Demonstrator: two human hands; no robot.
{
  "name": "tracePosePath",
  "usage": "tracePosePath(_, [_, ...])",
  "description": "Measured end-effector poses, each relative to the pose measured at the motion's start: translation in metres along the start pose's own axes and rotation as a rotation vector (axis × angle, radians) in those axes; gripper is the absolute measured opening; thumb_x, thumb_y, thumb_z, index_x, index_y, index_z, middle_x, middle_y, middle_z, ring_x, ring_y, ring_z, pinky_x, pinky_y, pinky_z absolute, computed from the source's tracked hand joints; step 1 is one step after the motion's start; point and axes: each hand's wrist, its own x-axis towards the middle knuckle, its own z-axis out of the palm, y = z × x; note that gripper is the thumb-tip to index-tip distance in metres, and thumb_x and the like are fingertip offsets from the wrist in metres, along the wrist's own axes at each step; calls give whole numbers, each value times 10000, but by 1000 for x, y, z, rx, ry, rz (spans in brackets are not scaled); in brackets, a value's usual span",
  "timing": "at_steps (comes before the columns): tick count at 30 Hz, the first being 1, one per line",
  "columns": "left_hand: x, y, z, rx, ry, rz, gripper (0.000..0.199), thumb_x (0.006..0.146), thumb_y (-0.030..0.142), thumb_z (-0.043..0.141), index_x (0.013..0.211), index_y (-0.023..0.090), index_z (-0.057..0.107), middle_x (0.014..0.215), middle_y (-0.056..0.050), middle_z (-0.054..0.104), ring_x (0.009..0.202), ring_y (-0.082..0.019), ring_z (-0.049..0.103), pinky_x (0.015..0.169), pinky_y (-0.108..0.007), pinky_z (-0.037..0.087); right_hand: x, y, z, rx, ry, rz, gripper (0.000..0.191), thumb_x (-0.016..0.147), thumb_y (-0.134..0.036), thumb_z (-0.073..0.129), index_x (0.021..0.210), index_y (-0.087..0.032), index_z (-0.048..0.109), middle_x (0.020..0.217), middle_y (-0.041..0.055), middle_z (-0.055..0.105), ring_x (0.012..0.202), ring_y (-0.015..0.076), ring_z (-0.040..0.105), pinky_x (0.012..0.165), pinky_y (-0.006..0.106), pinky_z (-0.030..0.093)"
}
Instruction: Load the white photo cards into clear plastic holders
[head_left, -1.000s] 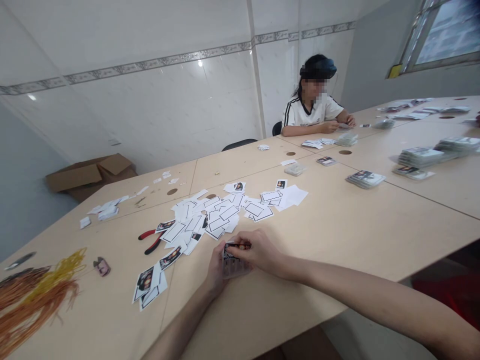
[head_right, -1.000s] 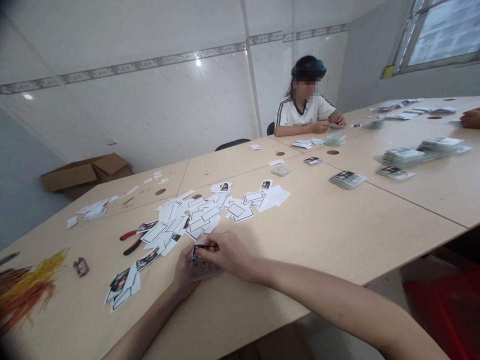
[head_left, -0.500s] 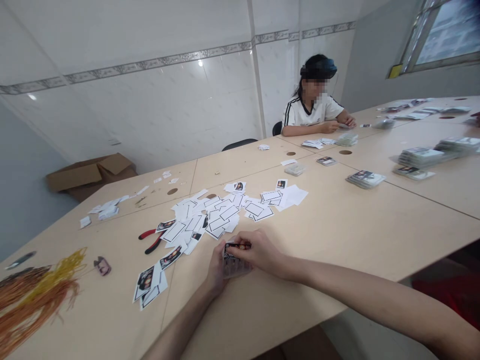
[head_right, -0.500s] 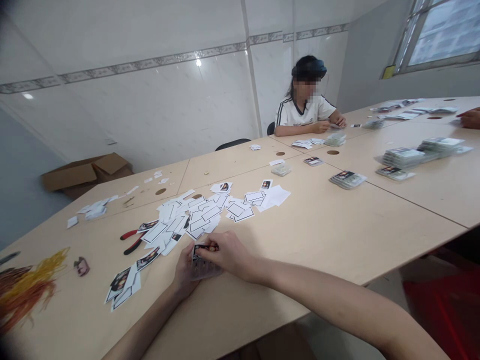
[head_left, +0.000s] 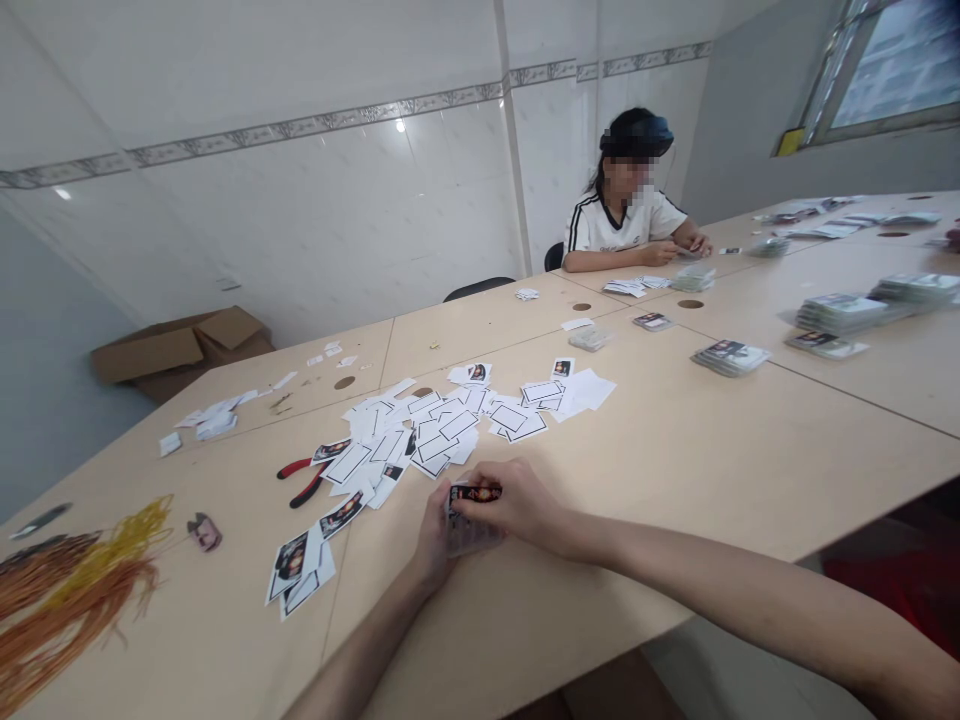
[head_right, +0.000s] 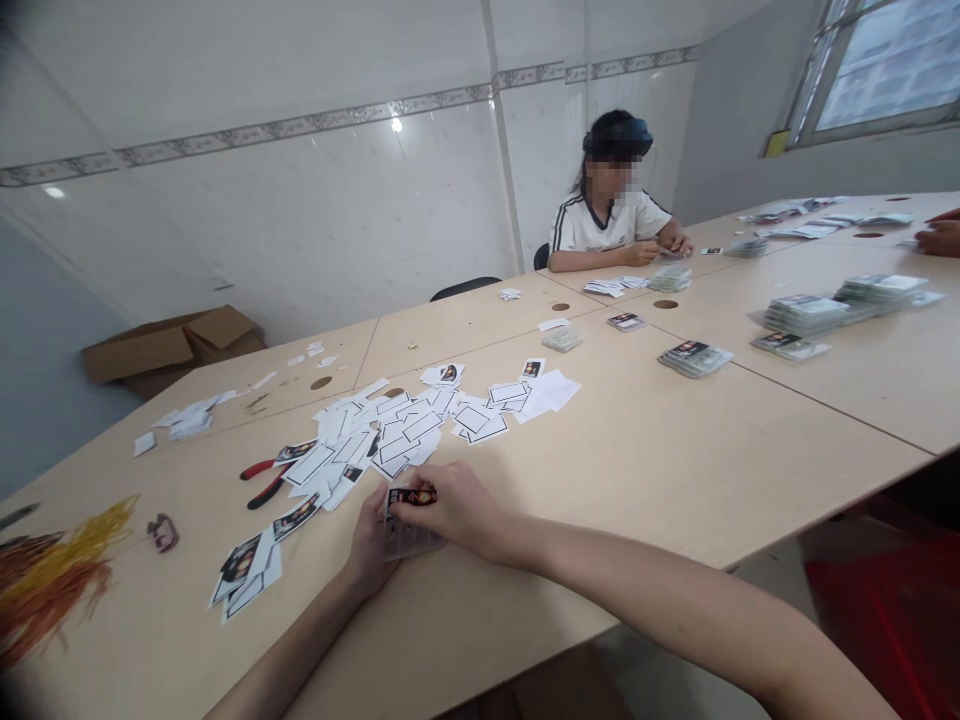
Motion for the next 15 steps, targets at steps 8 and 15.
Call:
tracePosePath(8, [-1,1,4,-12,46,-40,386,703,465,469,782,118,619,704,-50,666,731,-214,619,704,-325,463,-1,0,0,24,-1,2,84,670,-242,576,710,-170,558,675,-12,590,605,88,512,519,181,350])
tracePosePath(15, [0,-1,2,33,62,4,372,689,467,484,751,125,617,684,-54,664,722,-224,622,701,-335,467,0,-1,-1,-5,6,27,174,705,-326,557,654,-160,554,600,-13,562,543,80,478,473,182,322])
